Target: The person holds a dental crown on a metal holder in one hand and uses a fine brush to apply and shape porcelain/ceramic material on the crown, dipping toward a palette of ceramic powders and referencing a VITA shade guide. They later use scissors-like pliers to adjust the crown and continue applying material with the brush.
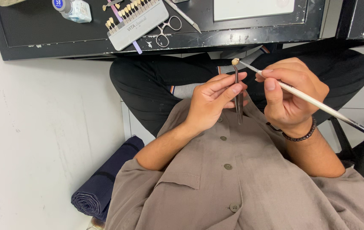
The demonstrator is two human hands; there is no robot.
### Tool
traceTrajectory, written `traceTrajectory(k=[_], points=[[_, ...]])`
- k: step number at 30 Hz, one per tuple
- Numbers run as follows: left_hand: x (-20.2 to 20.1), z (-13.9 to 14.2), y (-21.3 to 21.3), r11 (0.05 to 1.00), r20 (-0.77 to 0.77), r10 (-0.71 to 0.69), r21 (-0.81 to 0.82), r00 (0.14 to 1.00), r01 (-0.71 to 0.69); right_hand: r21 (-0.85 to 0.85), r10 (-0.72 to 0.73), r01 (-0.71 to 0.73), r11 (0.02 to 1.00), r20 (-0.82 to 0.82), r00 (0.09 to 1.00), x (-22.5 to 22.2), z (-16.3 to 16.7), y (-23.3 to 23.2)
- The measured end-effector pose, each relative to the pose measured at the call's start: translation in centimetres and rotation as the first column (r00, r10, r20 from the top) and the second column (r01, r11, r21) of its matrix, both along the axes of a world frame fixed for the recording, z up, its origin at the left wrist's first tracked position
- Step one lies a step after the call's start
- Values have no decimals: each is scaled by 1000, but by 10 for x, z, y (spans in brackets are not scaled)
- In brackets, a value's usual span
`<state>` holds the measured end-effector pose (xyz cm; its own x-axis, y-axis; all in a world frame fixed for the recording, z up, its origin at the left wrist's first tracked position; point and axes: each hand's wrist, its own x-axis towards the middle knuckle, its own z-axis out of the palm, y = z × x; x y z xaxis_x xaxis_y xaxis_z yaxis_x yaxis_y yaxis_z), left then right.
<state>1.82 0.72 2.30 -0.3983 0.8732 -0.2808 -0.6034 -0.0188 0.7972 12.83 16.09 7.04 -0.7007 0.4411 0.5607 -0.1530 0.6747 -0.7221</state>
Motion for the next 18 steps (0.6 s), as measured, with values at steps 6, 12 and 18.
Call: traceTrajectory(k=[6,12,18], points=[[-1,2,1,1000,-11,-20,10,1000,20,-4,17,-17,1000,-10,1000,0,-1,2],[0,1,0,1000,15,-11,-4,1000,11,-17,-2,2,1000,-13,1000,1,-2,1],[0,-4,2,1000,94,-1,20,996,-1,-1,0,0,1000,6,1000,2,-1,3]])
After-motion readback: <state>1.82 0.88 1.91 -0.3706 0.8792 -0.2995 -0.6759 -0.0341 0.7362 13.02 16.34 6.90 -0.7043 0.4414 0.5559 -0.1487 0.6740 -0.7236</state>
